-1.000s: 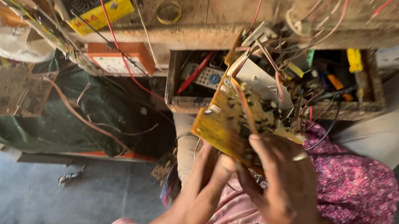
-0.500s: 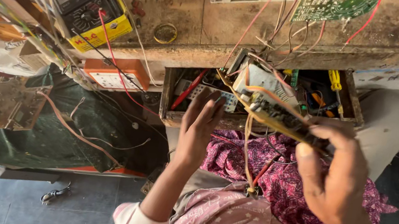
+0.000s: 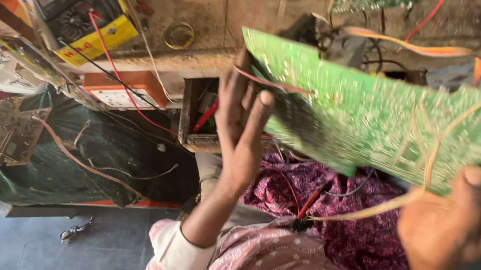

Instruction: The person is repairing a circuit board by attaching a small black component, testing connections with a multimeter, and using a screwdriver to secure parts. They handle the board, wires, and tools throughout the process.

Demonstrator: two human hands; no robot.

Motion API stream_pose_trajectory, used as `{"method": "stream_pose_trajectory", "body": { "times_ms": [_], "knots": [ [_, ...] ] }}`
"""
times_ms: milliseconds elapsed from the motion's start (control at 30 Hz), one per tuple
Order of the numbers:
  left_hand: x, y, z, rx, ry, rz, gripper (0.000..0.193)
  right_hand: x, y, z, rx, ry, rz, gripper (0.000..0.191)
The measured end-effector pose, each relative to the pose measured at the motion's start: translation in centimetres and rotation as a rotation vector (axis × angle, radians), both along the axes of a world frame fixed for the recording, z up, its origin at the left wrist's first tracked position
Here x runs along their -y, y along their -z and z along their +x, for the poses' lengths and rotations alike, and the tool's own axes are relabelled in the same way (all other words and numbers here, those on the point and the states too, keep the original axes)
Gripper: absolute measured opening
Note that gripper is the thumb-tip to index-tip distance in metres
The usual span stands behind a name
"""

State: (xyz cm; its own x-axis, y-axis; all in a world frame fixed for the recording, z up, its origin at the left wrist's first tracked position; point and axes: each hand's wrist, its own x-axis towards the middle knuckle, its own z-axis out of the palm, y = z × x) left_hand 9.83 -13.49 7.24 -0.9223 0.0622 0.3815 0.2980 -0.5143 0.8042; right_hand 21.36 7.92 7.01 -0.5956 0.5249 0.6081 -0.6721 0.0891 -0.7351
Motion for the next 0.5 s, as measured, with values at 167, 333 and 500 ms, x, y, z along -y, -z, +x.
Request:
{"method": "stream_pose_trajectory", "body": {
  "times_ms": [167,333,500],
  "knots": [
    [0.1,-1.2,-3.0,-0.249,-0.187,-0.426,0.054,-0.3,4.4,-2.4,0.055,-0.364,-0.548,0.023],
    [-0.9,-0.9,-7.2,-0.357,-0.287,-0.712,0.034,-2.4,9.0,-5.7,0.163,-0.049,0.013,0.037],
    [-1.3,-0.4,-11.4,-0.628,-0.350,-0.769,0.028,-4.6,11.4,-7.6,0.115,-0.528,-0.846,0.020]
  ]
}}
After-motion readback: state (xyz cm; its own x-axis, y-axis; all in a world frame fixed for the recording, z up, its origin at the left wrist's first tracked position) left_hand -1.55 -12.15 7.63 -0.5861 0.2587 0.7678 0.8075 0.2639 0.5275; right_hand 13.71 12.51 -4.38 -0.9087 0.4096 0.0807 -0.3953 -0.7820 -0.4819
